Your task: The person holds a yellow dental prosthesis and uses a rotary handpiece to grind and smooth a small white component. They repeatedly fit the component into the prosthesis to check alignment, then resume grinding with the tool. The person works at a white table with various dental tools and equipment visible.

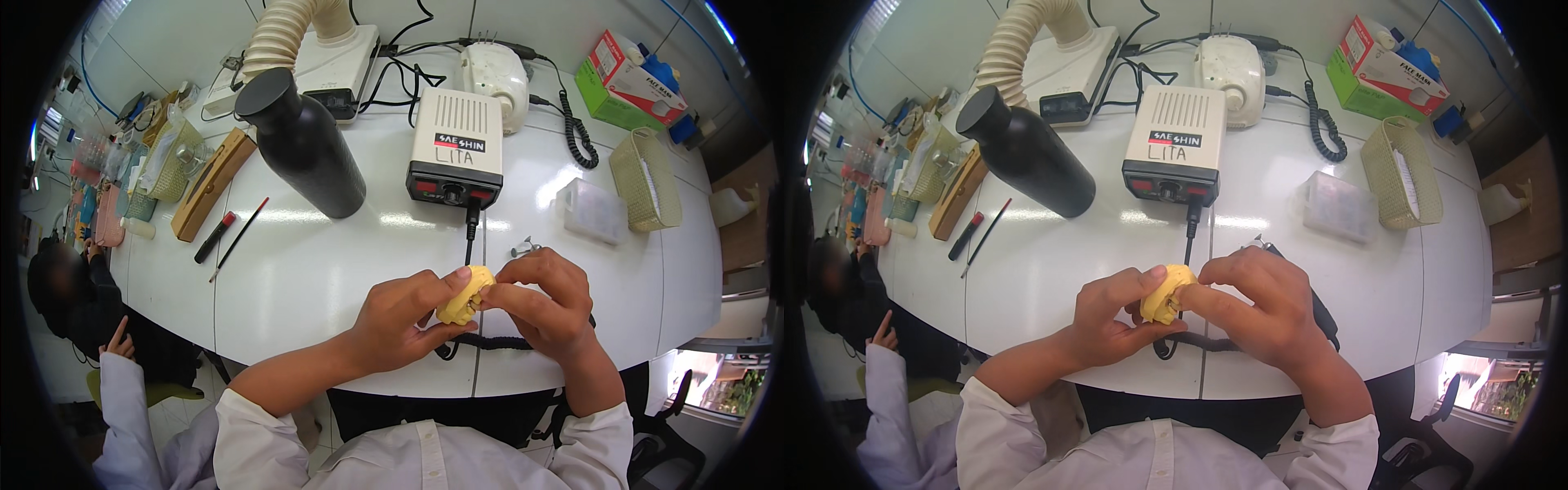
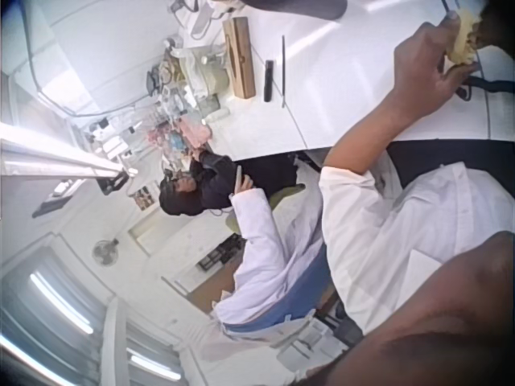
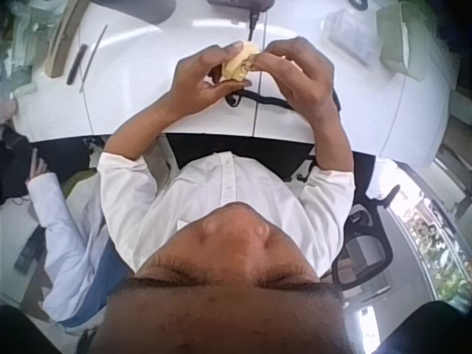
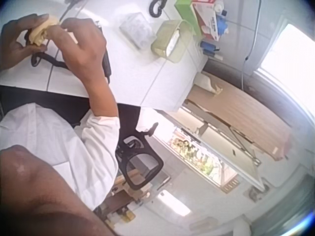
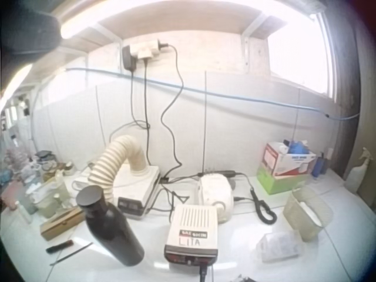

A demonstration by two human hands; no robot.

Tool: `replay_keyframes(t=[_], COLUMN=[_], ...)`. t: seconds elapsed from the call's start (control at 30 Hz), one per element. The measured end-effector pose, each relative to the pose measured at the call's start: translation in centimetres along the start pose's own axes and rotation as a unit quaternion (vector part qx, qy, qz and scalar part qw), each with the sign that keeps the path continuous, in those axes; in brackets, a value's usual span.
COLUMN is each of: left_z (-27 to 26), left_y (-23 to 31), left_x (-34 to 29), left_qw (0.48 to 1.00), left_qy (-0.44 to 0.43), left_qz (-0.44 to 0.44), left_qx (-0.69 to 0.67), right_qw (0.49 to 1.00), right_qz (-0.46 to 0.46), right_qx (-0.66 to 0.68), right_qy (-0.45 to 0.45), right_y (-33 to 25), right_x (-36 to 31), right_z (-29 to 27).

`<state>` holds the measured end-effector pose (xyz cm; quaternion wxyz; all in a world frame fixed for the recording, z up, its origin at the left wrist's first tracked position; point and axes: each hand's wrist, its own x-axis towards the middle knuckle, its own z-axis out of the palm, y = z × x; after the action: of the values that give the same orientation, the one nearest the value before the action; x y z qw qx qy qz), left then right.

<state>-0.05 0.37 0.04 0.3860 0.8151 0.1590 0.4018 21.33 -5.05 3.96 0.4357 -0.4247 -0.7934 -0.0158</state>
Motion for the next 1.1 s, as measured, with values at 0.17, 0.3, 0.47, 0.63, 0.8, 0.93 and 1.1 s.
replay_keyframes(t=[0.17,0.3,0.47,0.63,0.8,0.93,1.1], left_z=[-0.22,-0.25,-0.61,-0.73,-0.26,-0.27,-0.38], left_y=[0.71,0.69,0.52,0.77,0.87,0.66,0.65], left_x=[0.10,0.09,0.06,0.24,0.18,-0.04,0.00], left_qw=[0.977,0.958,0.979,0.970,0.946,0.950,0.966], left_qy=[-0.034,-0.045,-0.055,-0.060,-0.046,-0.053,-0.050], left_qz=[-0.132,-0.179,-0.125,-0.152,-0.203,-0.196,-0.168], left_qx=[-0.166,-0.221,-0.152,-0.179,-0.249,-0.240,-0.191], right_qw=[1.000,0.999,0.997,0.998,0.997,0.991,0.985], right_qz=[0.014,0.029,0.057,0.036,0.039,0.087,0.115], right_qx=[-0.005,0.005,0.038,0.028,0.046,0.086,0.117], right_qy=[-0.019,-0.030,-0.034,-0.042,-0.054,-0.056,-0.056], right_y=[0.05,-0.19,-0.30,-0.21,-0.27,-0.68,-0.71], right_x=[-0.03,0.21,0.21,0.15,0.14,0.35,0.29], right_z=[-0.23,-0.35,-0.38,-0.65,-0.76,-0.81,-0.77])
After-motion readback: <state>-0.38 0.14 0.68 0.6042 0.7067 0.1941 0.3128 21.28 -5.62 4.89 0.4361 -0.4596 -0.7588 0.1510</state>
